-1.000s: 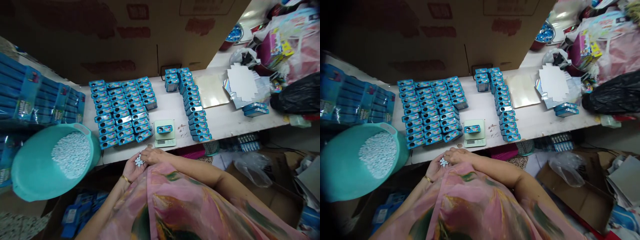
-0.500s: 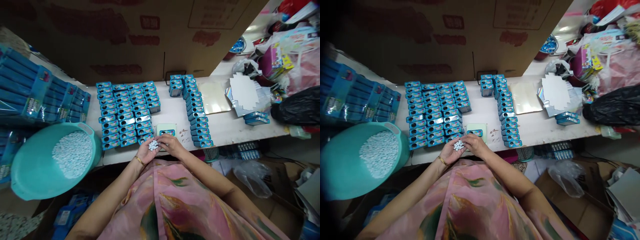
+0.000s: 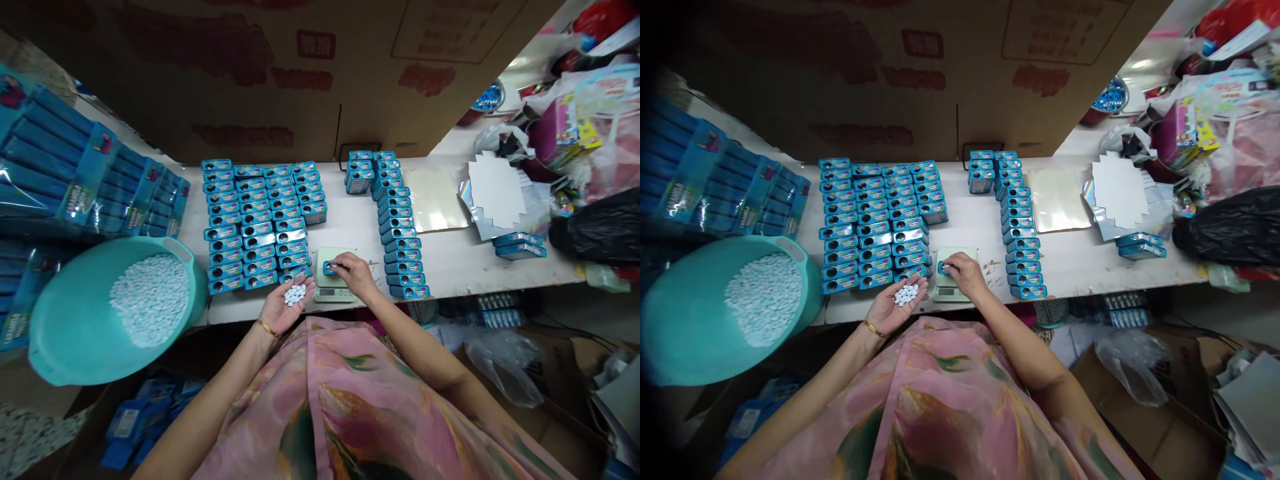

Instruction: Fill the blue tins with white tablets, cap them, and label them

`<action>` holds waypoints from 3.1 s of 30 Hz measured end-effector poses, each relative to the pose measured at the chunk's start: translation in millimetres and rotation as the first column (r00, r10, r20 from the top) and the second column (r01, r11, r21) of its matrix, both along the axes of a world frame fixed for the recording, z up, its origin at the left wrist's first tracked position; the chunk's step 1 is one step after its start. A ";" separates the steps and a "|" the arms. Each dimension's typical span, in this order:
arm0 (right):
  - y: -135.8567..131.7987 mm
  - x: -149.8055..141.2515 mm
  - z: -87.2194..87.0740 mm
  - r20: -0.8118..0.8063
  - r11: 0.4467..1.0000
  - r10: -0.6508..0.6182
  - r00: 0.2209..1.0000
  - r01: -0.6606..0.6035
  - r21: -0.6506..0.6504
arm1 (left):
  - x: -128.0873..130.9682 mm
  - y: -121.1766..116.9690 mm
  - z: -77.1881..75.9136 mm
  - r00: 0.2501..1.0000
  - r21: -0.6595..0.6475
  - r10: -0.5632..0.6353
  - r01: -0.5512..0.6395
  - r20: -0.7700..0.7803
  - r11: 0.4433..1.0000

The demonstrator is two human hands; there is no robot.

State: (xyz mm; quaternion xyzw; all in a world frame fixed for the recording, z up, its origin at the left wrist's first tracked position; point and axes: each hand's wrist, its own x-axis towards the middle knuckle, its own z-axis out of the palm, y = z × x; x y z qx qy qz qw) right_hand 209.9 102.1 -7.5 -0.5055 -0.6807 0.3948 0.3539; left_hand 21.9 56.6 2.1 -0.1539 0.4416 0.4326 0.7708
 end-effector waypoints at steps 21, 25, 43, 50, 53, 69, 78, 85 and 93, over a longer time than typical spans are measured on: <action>-7.2 27.9 9.1 -0.137 0.940 -0.299 0.944 0.267 -0.211 | -28.8 -30.9 -7.4 0.990 -0.069 0.139 -0.141 -0.040 0.988; -10.7 26.1 4.8 -0.171 0.937 -0.298 0.939 0.253 -0.241 | -27.2 -32.6 -9.3 0.992 -0.075 0.121 -0.123 -0.030 0.990; -25.9 28.9 15.8 0.057 0.974 -0.226 0.973 0.223 0.044 | -20.6 -34.8 -7.0 0.996 -0.076 0.091 -0.089 0.017 0.993; -56.4 -29.7 11.7 0.275 0.919 0.357 0.893 -0.389 0.069 | -8.6 -37.2 -2.1 0.996 -0.041 -0.054 0.057 0.070 0.998; -64.4 -55.9 1.7 0.496 0.778 0.548 0.674 -0.628 -0.008 | -7.0 -40.5 -0.4 0.994 -0.099 -0.068 0.077 0.085 0.992; -54.8 -38.1 1.6 0.196 0.903 0.398 0.896 -0.421 0.091 | 1.8 -28.6 0.1 0.991 -0.033 -0.102 0.105 0.085 0.994; -11.9 1.4 6.3 0.031 0.996 0.012 0.999 -0.015 0.088 | 0.8 -13.2 3.5 0.997 0.008 -0.077 0.076 0.019 0.997; -18.8 39.6 -7.2 -0.101 0.939 -0.320 0.942 0.301 -0.166 | -29.9 -34.8 -6.1 0.996 -0.035 0.068 -0.070 -0.053 0.997; -17.7 55.3 -8.9 -0.011 0.956 -0.290 0.957 0.289 -0.046 | -51.6 -43.4 -12.6 0.977 -0.047 0.177 -0.183 -0.122 0.982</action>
